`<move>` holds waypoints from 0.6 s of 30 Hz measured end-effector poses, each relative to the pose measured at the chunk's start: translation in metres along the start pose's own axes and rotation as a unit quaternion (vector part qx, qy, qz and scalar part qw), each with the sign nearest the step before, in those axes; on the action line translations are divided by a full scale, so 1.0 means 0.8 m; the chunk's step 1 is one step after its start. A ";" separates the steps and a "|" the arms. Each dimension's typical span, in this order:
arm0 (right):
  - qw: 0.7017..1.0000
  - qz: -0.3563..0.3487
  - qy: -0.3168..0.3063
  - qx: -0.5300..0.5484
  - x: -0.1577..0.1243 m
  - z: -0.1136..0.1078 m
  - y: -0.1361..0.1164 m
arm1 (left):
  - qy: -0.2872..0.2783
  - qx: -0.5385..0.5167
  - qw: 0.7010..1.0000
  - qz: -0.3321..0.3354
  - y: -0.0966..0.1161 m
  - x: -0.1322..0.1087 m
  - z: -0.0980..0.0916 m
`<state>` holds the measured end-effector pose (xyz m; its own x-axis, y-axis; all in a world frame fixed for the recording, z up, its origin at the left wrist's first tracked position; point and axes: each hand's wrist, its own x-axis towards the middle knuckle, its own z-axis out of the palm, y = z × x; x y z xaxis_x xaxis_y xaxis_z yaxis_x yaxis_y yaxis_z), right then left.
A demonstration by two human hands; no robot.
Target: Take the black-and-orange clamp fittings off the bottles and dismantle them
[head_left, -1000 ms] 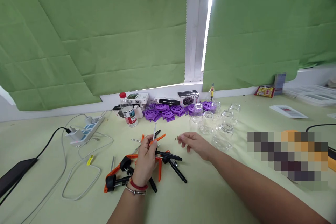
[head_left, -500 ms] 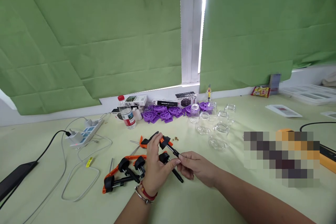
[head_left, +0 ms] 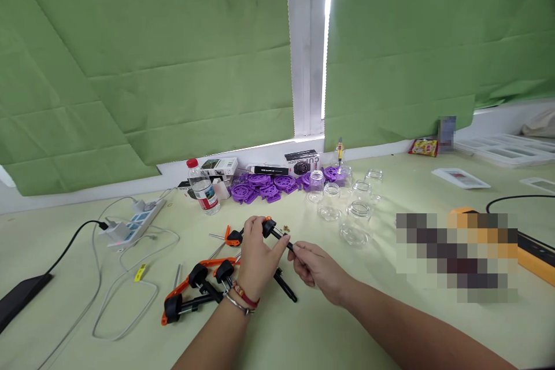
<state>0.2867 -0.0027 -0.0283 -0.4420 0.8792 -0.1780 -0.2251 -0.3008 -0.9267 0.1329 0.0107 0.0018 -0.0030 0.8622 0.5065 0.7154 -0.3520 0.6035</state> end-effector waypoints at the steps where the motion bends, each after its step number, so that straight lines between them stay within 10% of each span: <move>1: 1.000 -0.001 0.003 -0.005 0.001 -0.001 0.000 | -0.021 0.005 1.000 0.006 0.000 0.002 -0.001; 6: 1.000 -0.009 -0.011 -0.007 0.003 -0.004 -0.005 | -0.134 0.031 0.990 0.023 -0.003 -0.002 0.006; 18: 0.998 0.003 0.025 -0.065 0.010 -0.009 0.004 | -0.064 0.137 0.988 0.005 0.013 -0.027 0.035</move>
<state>0.2890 0.0058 -0.0354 -0.3990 0.8954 -0.1976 -0.1066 -0.2593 -0.9599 0.1603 -0.0012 -0.0199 0.0820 0.9043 0.4189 0.8775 -0.2649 0.3999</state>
